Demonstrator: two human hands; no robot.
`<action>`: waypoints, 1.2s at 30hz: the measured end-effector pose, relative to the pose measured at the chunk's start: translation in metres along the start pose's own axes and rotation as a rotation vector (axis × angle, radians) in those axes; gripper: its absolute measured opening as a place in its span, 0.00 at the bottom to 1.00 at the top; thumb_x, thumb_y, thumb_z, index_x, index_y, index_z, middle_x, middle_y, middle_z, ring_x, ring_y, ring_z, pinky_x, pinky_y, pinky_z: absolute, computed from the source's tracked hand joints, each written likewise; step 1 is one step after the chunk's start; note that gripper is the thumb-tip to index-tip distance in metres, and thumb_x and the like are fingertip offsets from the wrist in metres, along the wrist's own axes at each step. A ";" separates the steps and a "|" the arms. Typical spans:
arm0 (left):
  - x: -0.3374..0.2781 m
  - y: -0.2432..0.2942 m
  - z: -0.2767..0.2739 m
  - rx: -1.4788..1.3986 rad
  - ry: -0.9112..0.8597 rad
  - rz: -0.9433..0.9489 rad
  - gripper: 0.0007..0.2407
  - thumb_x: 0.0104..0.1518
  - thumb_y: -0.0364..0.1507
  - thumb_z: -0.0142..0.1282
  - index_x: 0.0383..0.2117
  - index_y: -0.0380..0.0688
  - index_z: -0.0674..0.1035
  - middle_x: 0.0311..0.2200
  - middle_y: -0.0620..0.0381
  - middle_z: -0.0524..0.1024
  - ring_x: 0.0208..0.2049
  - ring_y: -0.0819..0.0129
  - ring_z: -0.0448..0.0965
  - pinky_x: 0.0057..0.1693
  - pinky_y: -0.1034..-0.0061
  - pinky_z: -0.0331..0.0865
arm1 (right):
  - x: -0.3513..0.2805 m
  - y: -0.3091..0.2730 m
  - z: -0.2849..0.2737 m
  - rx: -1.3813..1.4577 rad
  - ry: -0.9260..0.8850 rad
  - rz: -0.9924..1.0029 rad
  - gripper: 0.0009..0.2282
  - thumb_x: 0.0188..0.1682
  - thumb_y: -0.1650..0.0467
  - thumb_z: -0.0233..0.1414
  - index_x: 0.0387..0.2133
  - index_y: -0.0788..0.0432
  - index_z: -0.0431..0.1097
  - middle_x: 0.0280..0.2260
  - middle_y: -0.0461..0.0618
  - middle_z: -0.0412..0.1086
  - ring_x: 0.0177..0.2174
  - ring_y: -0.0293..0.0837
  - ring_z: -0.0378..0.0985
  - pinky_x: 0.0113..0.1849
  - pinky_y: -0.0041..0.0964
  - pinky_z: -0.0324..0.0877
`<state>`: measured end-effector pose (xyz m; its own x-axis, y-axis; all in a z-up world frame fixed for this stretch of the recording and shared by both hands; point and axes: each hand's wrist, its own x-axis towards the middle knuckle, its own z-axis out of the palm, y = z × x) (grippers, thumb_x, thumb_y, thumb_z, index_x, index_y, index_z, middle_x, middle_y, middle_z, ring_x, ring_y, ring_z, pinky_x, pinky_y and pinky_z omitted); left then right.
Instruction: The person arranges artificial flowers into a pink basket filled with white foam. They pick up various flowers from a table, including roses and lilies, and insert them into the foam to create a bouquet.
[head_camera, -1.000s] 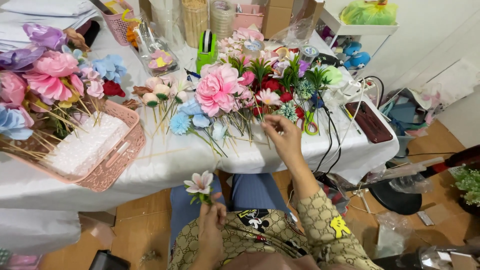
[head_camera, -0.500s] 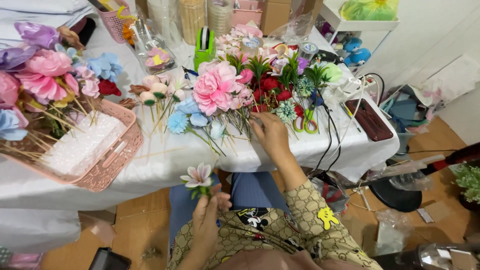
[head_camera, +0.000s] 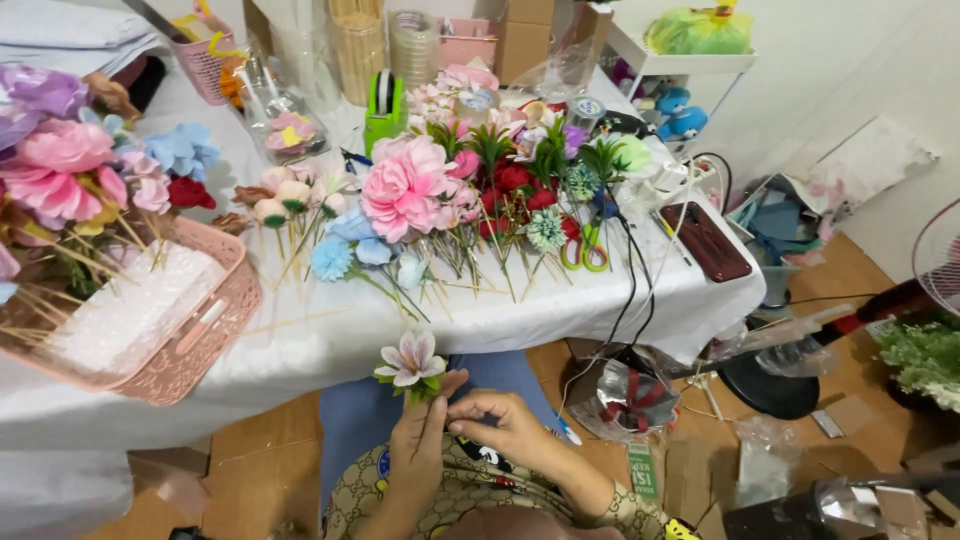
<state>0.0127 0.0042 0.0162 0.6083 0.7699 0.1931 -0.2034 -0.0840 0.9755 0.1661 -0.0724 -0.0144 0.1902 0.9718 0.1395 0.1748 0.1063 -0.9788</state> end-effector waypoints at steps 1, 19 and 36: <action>-0.001 -0.005 0.000 -0.003 -0.012 0.004 0.16 0.66 0.33 0.41 0.53 0.43 0.79 0.54 0.51 0.79 0.59 0.60 0.78 0.64 0.66 0.69 | -0.002 -0.005 -0.001 -0.005 0.012 -0.003 0.07 0.49 0.73 0.61 0.40 0.59 0.79 0.37 0.46 0.80 0.37 0.36 0.80 0.40 0.30 0.75; -0.008 0.003 0.001 0.095 0.062 -0.387 0.23 0.58 0.34 0.52 0.63 0.53 0.72 0.66 0.63 0.71 0.68 0.68 0.67 0.70 0.65 0.60 | 0.124 -0.013 -0.245 -0.852 0.616 -0.167 0.10 0.53 0.72 0.56 0.48 0.59 0.76 0.44 0.54 0.77 0.42 0.48 0.81 0.45 0.41 0.76; -0.013 -0.018 -0.004 0.136 0.009 -0.318 0.17 0.58 0.37 0.53 0.52 0.51 0.81 0.61 0.61 0.76 0.64 0.70 0.73 0.55 0.75 0.76 | 0.136 -0.029 -0.234 -0.933 0.429 0.203 0.15 0.50 0.74 0.53 0.52 0.55 0.73 0.34 0.51 0.80 0.33 0.48 0.83 0.35 0.43 0.73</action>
<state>0.0058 -0.0020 -0.0044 0.6176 0.7768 -0.1236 0.1000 0.0783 0.9919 0.4125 0.0072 0.0675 0.5948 0.7772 0.2053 0.7423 -0.4330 -0.5115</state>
